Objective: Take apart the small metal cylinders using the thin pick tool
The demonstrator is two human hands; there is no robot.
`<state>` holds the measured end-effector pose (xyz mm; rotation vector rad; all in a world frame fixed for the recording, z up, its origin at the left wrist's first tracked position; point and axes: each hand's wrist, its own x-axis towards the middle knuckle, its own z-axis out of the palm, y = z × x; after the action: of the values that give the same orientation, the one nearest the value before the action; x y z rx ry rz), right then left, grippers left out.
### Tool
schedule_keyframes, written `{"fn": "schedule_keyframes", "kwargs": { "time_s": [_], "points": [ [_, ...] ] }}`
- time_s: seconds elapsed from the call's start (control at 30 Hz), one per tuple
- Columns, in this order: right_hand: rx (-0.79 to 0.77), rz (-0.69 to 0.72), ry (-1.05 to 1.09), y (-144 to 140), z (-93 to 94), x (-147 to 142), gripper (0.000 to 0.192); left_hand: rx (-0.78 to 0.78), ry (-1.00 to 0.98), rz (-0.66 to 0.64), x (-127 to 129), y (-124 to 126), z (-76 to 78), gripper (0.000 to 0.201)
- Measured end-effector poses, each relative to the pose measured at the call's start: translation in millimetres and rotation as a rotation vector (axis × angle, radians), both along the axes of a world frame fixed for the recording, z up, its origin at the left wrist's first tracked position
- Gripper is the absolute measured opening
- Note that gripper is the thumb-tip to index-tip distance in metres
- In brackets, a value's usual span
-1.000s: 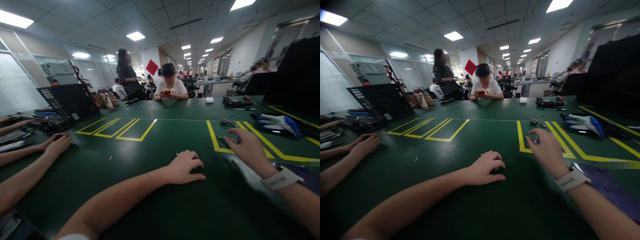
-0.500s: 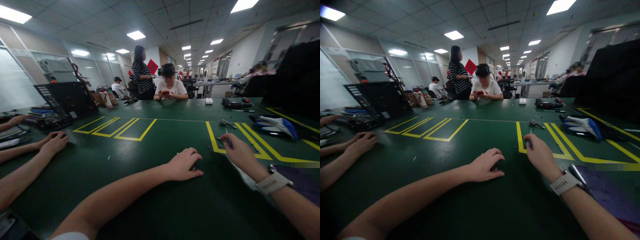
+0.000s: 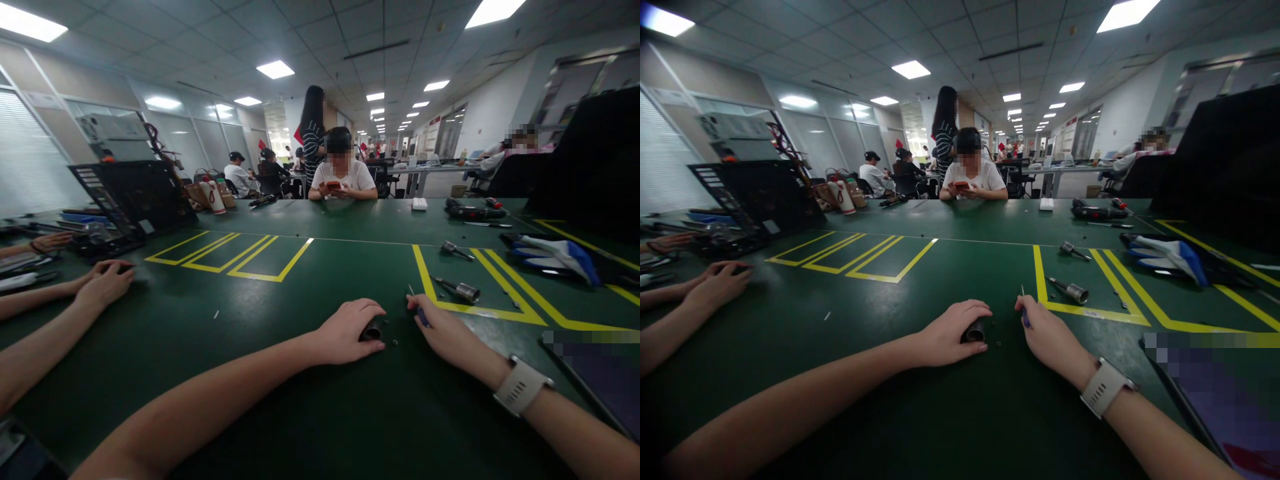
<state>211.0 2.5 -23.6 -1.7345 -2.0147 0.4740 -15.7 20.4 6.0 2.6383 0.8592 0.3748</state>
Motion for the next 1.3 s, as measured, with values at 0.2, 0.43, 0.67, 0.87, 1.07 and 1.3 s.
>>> {"fn": "schedule_keyframes", "kwargs": {
  "time_s": [0.2,0.43,0.67,0.87,1.07,1.3],
  "points": [
    [-0.062,0.155,0.239,-32.9,16.1,-25.8,0.018,-0.026,-0.028,0.036,-5.0,-6.5,1.7,0.053],
    [0.216,-0.326,0.345,-11.4,29.6,19.6,0.020,-0.027,0.022,-0.016,1.3,-7.9,5.2,0.056],
    [0.253,-0.819,0.338,19.6,6.5,59.8,0.038,0.195,0.168,-0.153,25.0,-4.5,2.9,0.038],
    [0.179,-0.791,0.335,34.5,-5.3,58.7,0.044,0.281,0.258,-0.160,33.3,2.9,1.1,0.025],
    [0.141,-0.669,0.250,44.2,-5.3,52.2,0.035,0.274,0.295,-0.122,31.9,6.9,2.3,0.020],
    [0.196,-0.650,0.171,52.7,-2.6,74.6,0.033,0.290,0.302,-0.080,21.8,17.5,-0.2,0.019]
  ]
}}
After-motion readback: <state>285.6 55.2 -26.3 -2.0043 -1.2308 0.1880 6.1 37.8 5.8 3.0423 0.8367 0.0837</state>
